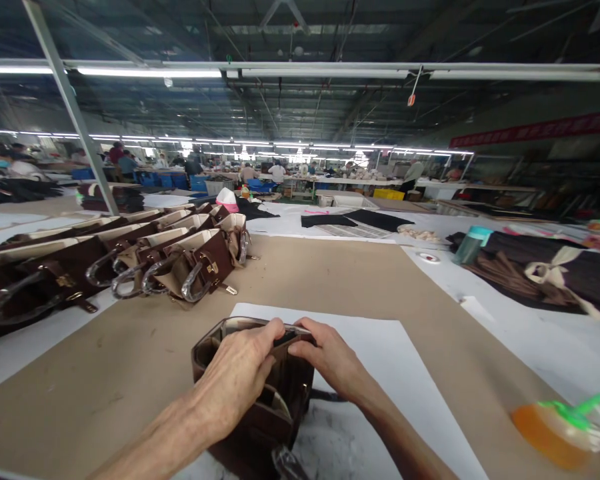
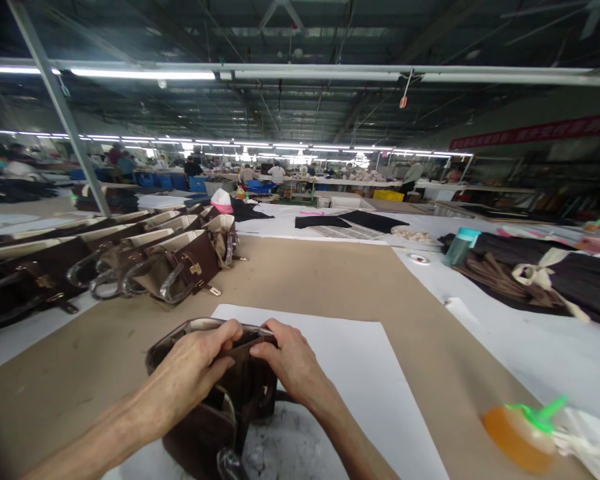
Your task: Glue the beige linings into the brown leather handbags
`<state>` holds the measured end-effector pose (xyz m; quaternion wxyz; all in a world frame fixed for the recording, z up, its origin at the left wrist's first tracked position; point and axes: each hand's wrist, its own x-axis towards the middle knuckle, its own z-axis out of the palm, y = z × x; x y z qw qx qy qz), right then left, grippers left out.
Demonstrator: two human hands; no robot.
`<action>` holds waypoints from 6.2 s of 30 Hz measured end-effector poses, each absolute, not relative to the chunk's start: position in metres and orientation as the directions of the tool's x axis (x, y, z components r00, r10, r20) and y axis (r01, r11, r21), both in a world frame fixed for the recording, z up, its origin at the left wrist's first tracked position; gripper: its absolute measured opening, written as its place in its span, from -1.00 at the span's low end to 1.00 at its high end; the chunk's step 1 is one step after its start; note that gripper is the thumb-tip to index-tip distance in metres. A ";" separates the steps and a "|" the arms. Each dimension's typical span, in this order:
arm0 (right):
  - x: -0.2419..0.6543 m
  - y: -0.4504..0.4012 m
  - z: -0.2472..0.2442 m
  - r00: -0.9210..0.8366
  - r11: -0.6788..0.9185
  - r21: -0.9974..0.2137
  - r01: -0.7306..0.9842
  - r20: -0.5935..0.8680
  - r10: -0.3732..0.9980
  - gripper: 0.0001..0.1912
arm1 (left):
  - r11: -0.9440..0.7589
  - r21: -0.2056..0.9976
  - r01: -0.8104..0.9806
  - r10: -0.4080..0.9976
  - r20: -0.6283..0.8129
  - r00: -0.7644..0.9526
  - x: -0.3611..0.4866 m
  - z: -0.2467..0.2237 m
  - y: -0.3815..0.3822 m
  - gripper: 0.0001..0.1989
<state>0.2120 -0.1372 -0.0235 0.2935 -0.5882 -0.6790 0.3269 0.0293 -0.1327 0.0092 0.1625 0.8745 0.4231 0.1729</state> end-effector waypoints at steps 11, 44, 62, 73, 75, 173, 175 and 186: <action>0.217 -0.143 -0.026 -0.179 0.178 -0.804 0.567 0.090 0.980 -0.83 | -0.621 0.396 0.676 0.753 0.060 0.656 0.034 0.016 -0.125 -0.63; 0.214 -0.132 -0.021 -0.251 0.339 -0.803 0.490 0.243 0.937 -0.86 | -0.408 0.335 0.849 0.890 -0.064 0.452 -0.023 0.024 -0.095 -0.28; 0.221 -0.116 -0.024 -0.261 0.290 -0.844 0.452 0.186 0.947 -0.83 | -0.411 0.713 0.568 0.736 -0.108 0.668 -0.042 0.019 -0.064 -0.75; 0.217 -0.118 -0.026 -0.227 0.320 -0.818 0.478 0.236 0.945 -0.84 | -0.454 0.674 0.582 0.752 -0.060 0.656 -0.040 0.015 -0.065 -0.69; 0.216 -0.118 -0.027 -0.220 0.332 -0.801 0.498 0.254 0.942 -0.84 | -0.488 0.619 0.615 0.755 -0.054 0.654 -0.040 0.015 -0.065 -0.71; 0.208 -0.126 -0.025 -0.056 0.268 -0.733 0.625 0.300 0.952 -0.81 | -0.566 0.459 0.684 0.762 -0.026 0.648 -0.029 0.011 -0.056 -0.70; 0.207 -0.125 -0.027 -0.053 0.271 -0.713 0.647 0.312 0.949 -0.81 | -0.558 0.467 0.686 0.762 -0.038 0.646 -0.028 0.013 -0.056 -0.69; 0.192 -0.117 -0.015 -0.184 0.296 -0.399 0.868 0.295 0.938 -0.81 | -0.557 0.452 0.697 0.788 0.021 0.615 -0.023 0.017 -0.061 -0.70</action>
